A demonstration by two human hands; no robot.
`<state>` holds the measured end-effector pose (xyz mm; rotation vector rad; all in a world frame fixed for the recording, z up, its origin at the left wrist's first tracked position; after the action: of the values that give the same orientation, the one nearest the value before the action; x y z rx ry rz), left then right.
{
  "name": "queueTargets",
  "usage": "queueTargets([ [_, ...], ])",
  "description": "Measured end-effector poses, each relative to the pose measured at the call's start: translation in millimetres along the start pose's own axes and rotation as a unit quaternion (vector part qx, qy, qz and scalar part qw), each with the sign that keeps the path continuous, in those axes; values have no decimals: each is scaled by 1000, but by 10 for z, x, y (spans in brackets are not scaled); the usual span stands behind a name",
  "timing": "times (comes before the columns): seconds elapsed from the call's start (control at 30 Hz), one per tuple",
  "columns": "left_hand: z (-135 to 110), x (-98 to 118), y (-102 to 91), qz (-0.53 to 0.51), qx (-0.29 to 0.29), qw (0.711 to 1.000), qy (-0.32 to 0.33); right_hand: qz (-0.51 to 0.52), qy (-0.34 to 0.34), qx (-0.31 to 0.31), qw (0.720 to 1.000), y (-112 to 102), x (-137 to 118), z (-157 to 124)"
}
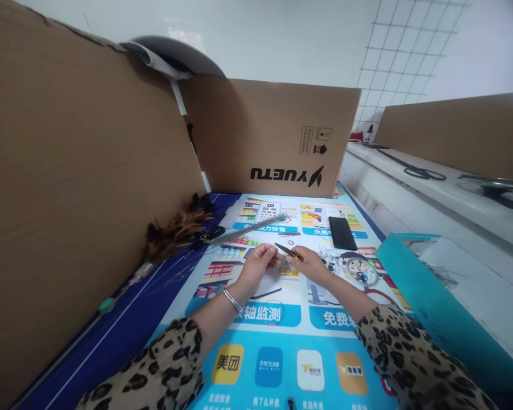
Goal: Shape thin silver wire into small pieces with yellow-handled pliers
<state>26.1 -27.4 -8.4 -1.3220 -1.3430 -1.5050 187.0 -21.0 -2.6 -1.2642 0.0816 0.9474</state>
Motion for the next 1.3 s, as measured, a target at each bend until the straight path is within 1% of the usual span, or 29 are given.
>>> queueTargets([
  [0.17,0,5,-10,16,12,1000,8,22,5,10,1000,-11,-9,-1],
  [0.43,-13,53,-6,18,37,999,26,90,32,48,994,-50,28,-6],
  [0.63,-3,32,-25,30,32,998,33,96,29,47,994,-40,48,1],
  [0.83,-8,44,-6,36,31,998,37,116,28,54,991,-61,13,-8],
  [1.03,-7,65,-10,25,33,999,33,149,15,28,988,-34,-31,-11],
  [1.2,-21,81,3,-7,19,1000,22,133,19,25,991,-11,-15,9],
  [1.3,-20,85,4,-4,18,1000,21,114,14,21,993,-5,-8,17],
])
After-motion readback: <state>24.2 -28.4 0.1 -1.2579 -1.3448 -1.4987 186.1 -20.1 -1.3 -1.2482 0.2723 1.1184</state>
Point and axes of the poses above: each hand's wrist, its own z-axis towards the middle knuckle, its own y-axis out of the palm, x = y × z, the point moved 4 cm from there along z, towards the middle knuckle, and after that the axes turned 11 degrees about -y, right-handed, at the moved point
